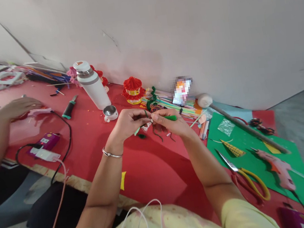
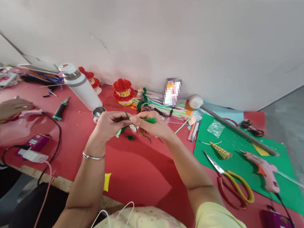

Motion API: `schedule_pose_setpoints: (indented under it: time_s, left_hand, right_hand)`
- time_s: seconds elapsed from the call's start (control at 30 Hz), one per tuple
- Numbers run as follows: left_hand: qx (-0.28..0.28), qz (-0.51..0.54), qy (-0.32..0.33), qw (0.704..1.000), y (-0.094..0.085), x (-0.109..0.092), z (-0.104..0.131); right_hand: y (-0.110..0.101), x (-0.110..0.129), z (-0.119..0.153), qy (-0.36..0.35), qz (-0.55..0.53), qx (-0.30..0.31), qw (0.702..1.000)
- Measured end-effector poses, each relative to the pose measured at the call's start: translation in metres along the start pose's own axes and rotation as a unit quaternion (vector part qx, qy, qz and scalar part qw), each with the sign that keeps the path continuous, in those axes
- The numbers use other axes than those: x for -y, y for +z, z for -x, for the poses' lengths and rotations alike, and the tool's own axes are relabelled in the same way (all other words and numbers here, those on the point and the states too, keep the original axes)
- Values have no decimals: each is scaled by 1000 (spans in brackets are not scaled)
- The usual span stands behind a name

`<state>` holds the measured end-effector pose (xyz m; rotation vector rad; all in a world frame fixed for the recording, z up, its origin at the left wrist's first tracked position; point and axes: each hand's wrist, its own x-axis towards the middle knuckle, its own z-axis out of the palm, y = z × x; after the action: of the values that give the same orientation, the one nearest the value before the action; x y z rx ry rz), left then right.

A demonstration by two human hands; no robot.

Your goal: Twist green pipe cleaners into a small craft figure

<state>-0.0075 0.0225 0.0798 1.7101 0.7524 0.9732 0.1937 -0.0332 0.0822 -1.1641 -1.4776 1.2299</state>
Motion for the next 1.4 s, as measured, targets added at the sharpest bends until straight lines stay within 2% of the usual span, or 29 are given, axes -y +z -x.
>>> schedule_pose_setpoints:
  time_s: [0.07, 0.17, 0.3, 0.4, 0.5, 0.63, 0.73, 0.87, 1.0, 1.17, 1.4]
  left_hand:
    - [16, -29, 10, 999, 0, -1, 1]
    - [34, -71, 24, 997, 0, 1, 1]
    - [3, -94, 35, 995, 0, 7, 0]
    - [-31, -52, 16, 998, 0, 9, -1]
    - [-65, 33, -5, 997, 1, 10, -3]
    - [-80, 159, -31, 984, 3, 9, -4]
    - [-80, 212, -55, 972, 6, 8, -5]
    - [-84, 243, -70, 964, 11, 10, -6]
    - [-115, 276, -77, 951, 13, 11, -7]
    - [-90, 305, -118, 941, 12, 8, -7]
    - [-94, 315, -150, 933, 12, 9, -7]
  right_hand:
    - [1, -2, -1, 53, -47, 7, 997]
    - [3, -6, -4, 87, -96, 7, 992]
    - [5, -10, -7, 96, -99, 23, 990]
    - [6, -12, -8, 44, -98, -11, 994]
    - [6, -13, -8, -2, -83, -37, 996]
    - [5, -15, -9, -28, -88, -58, 994]
    - [6, -19, -10, -40, -106, -66, 991]
    - [10, -23, -10, -76, -99, -85, 989]
    - [15, -20, -7, -128, -29, -114, 985]
    - [17, -19, -4, -180, 20, -131, 975]
    - [14, -31, -7, -273, 160, -161, 935]
